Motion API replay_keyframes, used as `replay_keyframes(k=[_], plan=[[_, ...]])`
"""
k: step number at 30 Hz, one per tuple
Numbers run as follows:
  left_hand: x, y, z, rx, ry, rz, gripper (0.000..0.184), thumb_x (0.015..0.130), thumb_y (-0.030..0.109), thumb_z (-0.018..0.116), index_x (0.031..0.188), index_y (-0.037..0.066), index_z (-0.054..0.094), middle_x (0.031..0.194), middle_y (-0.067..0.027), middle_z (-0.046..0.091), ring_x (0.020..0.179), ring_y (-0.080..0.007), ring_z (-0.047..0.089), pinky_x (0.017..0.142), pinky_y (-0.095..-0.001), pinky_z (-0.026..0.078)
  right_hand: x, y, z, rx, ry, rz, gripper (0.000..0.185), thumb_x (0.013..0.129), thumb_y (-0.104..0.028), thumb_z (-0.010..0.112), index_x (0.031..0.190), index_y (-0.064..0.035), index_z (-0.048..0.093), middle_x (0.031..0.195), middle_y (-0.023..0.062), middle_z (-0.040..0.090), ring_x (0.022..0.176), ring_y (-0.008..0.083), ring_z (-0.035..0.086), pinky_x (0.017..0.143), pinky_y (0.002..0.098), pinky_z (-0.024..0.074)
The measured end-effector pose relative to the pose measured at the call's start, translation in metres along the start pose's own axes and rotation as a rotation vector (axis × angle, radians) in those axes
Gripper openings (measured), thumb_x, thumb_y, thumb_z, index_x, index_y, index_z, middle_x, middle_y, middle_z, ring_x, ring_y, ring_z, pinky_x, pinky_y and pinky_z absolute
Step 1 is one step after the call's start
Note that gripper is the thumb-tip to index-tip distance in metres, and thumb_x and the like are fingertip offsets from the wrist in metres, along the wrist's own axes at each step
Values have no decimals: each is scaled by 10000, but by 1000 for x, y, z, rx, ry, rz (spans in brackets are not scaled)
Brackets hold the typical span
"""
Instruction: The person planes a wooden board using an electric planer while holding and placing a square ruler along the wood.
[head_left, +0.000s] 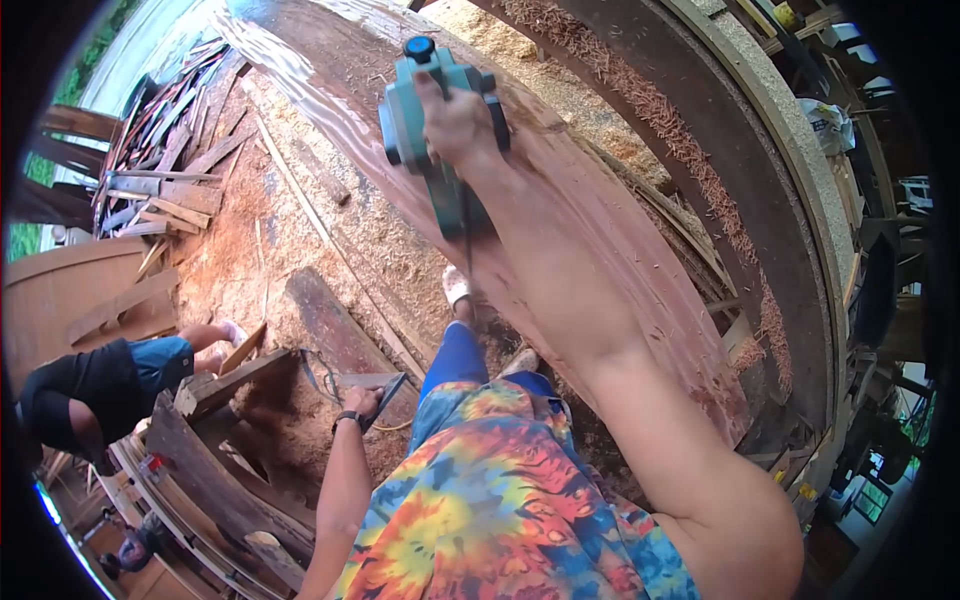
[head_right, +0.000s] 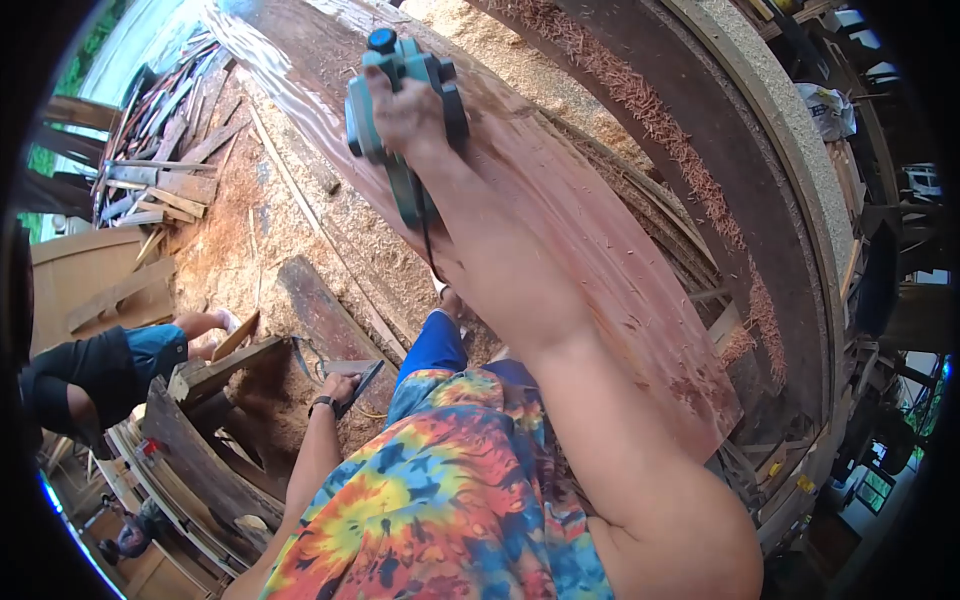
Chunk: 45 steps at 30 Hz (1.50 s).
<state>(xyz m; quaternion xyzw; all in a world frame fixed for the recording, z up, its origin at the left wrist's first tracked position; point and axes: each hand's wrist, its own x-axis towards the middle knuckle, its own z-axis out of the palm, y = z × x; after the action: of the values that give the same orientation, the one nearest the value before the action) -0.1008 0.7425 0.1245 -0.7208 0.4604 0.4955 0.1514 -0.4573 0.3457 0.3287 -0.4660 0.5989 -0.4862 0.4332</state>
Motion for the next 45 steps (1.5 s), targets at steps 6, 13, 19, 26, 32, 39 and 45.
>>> replay_keyframes(k=[6,13,19,26,32,39,45], plan=[[-26,3,-7,-144,31,11,307,967,269,653,1217,123,755,1087,-136,774,997,-230,708,927,-364,511,68,-16,4,327,-329,67,502,1001,-509,636,980,-7,625,708,67,620,540,148,593,527,310,525],[-19,-33,31,222,-41,-61,371,967,437,627,1209,186,752,1124,-180,746,1046,-325,721,944,-404,528,-111,-15,-65,185,-229,132,580,965,-577,643,957,3,616,626,47,602,485,132,577,461,309,474],[-53,-7,54,315,-119,72,340,972,443,598,1200,241,750,1170,-152,732,1096,-343,696,974,-430,522,-311,9,-146,168,-234,295,608,980,-617,599,1082,-17,583,631,5,539,508,91,520,482,261,416],[-34,-28,90,151,-200,-36,317,977,366,629,1223,208,750,1139,-113,763,1020,-256,719,922,-390,531,-336,11,-155,234,-213,322,569,981,-558,648,1071,3,613,628,-19,554,515,58,532,474,247,430],[-29,-18,60,-111,-104,-73,319,963,348,645,1198,165,760,1103,-171,754,1013,-303,725,908,-398,534,-208,3,-107,140,-267,219,601,986,-622,589,1070,-27,601,619,8,539,487,93,518,471,258,425],[-37,11,14,-163,39,-20,307,953,251,663,1194,85,757,1057,-155,777,957,-267,728,896,-375,536,-17,-22,-21,154,-219,77,573,983,-584,619,899,-17,640,610,36,587,458,122,559,446,288,465],[-53,6,6,-261,63,-8,311,962,219,649,1177,19,750,1069,-162,774,967,-248,714,901,-374,527,79,-31,14,194,-261,139,613,970,-597,637,985,16,630,706,83,608,519,164,579,501,319,508]])
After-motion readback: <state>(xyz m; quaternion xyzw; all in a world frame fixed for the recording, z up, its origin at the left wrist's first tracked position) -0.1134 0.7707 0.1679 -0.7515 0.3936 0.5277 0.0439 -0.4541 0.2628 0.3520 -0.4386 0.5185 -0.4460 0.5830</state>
